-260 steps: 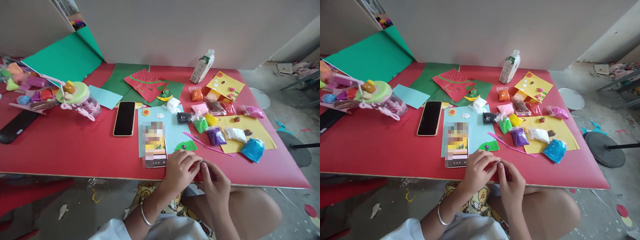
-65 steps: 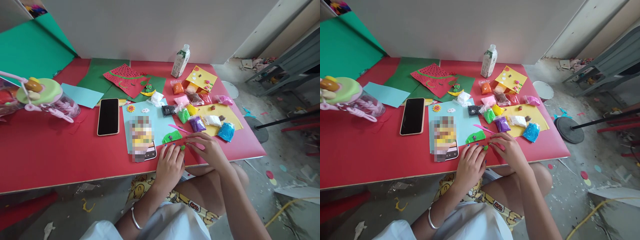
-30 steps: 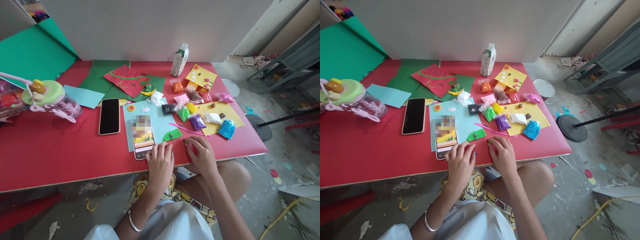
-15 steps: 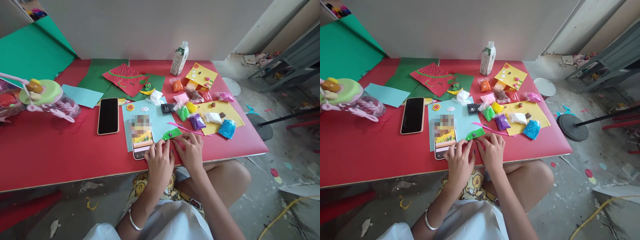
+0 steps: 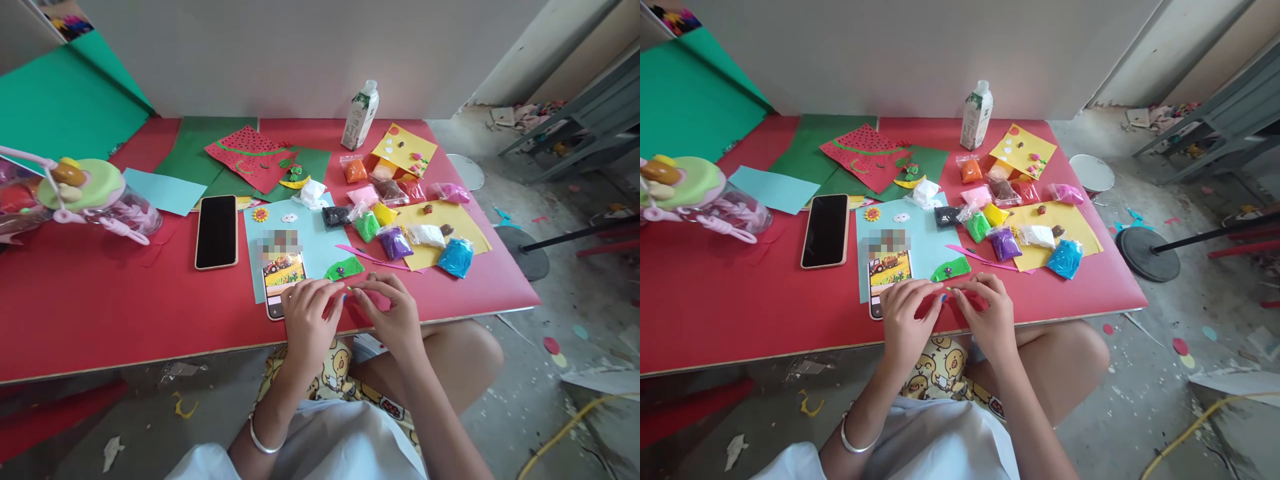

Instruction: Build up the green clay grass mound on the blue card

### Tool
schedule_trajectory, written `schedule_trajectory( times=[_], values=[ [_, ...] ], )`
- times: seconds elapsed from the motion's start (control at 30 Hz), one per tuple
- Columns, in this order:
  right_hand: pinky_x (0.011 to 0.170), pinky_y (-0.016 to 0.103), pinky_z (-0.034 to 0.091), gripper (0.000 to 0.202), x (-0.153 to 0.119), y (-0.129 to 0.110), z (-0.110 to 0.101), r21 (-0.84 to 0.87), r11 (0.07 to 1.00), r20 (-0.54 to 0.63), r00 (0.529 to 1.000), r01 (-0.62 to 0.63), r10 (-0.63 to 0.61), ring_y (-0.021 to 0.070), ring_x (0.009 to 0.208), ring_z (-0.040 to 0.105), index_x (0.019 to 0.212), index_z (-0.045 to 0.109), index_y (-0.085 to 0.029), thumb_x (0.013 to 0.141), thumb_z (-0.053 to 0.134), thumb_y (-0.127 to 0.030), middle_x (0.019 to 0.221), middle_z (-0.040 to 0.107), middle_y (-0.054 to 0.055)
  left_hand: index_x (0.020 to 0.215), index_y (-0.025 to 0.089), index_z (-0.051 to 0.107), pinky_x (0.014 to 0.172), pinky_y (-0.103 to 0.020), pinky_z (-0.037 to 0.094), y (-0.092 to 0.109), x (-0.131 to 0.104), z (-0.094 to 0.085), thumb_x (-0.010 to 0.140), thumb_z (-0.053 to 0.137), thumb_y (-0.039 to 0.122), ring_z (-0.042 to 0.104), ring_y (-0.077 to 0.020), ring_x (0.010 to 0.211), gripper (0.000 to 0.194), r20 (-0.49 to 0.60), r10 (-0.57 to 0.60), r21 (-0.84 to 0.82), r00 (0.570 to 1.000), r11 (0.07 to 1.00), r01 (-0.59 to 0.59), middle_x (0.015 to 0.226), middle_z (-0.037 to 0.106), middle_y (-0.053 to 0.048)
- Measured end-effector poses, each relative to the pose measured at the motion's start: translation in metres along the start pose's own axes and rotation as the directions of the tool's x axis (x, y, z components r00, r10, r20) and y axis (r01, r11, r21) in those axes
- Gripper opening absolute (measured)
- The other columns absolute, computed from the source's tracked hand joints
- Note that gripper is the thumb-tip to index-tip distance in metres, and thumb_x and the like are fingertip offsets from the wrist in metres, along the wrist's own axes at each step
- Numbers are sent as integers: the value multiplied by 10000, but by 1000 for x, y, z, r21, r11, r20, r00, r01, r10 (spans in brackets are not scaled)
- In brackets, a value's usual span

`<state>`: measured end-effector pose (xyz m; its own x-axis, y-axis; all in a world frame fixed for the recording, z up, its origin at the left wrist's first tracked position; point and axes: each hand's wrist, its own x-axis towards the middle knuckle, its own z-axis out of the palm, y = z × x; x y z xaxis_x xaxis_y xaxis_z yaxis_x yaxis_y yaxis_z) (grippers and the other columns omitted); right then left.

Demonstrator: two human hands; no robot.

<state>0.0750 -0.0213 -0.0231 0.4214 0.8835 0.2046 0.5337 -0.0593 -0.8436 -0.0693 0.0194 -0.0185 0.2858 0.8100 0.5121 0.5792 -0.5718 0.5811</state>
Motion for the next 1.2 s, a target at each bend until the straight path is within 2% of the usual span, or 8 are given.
schedule_trajectory(
  times=[0.17,0.3,0.43,0.63,0.73,0.83,0.97,1.2],
  values=[
    [772,361,555,126,-1,-7,-5,57,998,23,1000,0,-2,230,931,634,851,737,-245,839,672,-352,904,612,65,1002,243,666,859,-352,450,4,2,-7,912,561,212,645,-178,906,142,71,-84,-198,994,975,97,937,732,-5],
    [774,361,554,86,-2,-12,-8,46,996,8,997,81,-82,218,902,626,867,739,-263,849,664,-299,882,587,56,996,249,683,815,-337,493,9,4,-12,924,556,270,652,-179,893,147,166,-186,-332,968,914,233,948,738,-14],
    [761,369,560,82,-2,-16,-10,27,988,-8,989,150,-150,213,856,622,865,739,-282,847,659,-276,854,565,44,962,250,705,780,-338,516,12,6,-15,920,562,317,661,-193,871,163,206,-226,-381,952,878,291,928,743,-32],
    [734,362,559,78,-2,-19,-12,10,984,-7,984,178,-178,211,837,623,858,733,-283,850,656,-286,846,570,46,896,239,709,772,-346,512,13,6,-14,896,596,310,658,-197,842,134,180,-236,-403,955,868,291,853,736,-31],
    [773,362,553,107,-2,-21,-15,35,991,12,991,131,-131,222,904,625,907,725,-270,871,636,-317,904,602,63,894,242,699,786,-345,502,14,5,-15,901,592,298,654,-186,839,121,160,-218,-420,963,868,266,851,733,-21],
    [806,357,538,157,-1,-24,-19,114,991,90,993,63,-74,218,939,623,919,713,-252,912,580,-335,933,637,72,885,244,689,796,-340,482,14,6,-17,898,603,277,646,-168,819,93,112,-154,-418,982,889,187,836,728,-3],
    [748,343,536,159,0,-27,-20,276,961,213,976,-12,-49,194,810,623,813,685,-227,898,607,-337,819,646,52,897,249,686,785,-333,473,12,7,-19,890,616,246,639,-156,798,70,88,-72,-425,994,900,103,820,723,7],
    [725,327,528,115,-3,-27,-19,339,940,171,985,-43,-16,187,790,624,798,690,-225,862,654,-314,800,662,40,992,245,662,818,-338,479,12,5,-20,877,627,223,643,-156,845,123,87,-84,-424,993,898,113,894,725,-6]
  ],
)
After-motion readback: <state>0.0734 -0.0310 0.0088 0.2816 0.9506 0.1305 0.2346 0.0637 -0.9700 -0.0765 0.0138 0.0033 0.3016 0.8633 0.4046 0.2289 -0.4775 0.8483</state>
